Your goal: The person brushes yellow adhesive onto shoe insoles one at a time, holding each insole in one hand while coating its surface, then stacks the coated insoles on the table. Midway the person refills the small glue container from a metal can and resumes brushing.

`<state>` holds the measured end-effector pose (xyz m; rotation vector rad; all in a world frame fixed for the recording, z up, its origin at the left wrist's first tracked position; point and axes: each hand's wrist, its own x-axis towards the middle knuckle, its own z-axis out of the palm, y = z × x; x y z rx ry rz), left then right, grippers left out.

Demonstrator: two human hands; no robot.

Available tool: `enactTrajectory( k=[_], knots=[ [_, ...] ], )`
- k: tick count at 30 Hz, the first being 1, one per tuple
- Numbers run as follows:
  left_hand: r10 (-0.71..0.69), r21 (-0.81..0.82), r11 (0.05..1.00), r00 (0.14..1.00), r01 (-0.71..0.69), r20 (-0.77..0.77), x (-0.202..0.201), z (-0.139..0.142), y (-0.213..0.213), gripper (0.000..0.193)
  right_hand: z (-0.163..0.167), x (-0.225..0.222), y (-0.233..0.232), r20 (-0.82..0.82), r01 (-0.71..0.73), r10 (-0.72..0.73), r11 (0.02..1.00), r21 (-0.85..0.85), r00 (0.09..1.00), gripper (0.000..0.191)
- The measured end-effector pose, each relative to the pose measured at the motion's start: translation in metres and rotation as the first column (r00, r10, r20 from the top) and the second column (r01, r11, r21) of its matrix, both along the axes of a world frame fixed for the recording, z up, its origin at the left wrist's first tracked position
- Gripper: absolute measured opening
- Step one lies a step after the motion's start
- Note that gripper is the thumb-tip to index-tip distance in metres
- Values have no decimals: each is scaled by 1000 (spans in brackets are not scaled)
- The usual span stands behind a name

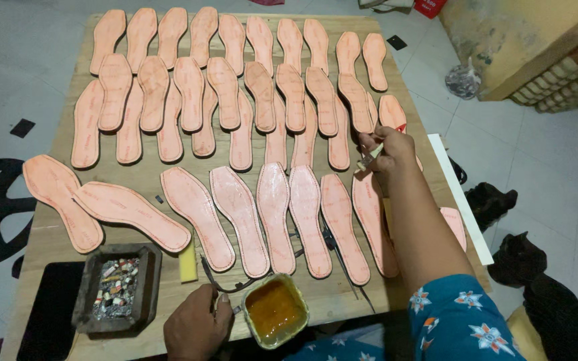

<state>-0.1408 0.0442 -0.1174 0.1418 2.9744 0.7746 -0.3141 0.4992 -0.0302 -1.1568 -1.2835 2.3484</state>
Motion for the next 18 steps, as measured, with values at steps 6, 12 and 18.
enactTrajectory(
  k=[6, 12, 18],
  knots=[
    [-20, -60, 998, 999, 22, 35, 6, 3, -1, 26, 13, 49, -7, -154, 49, -60, 996, -69, 986, 23],
    [6, -76, 997, 999, -10, -53, 12, 4, 4, 22, 35, 194, -6, -87, -107, 164, 882, 459, 983, 32],
    [-46, -31, 999, 964, 40, -262, 28, -1, 6, 18, 17, 328, 1, 516, -378, -228, 455, 806, 826, 41]
  ],
)
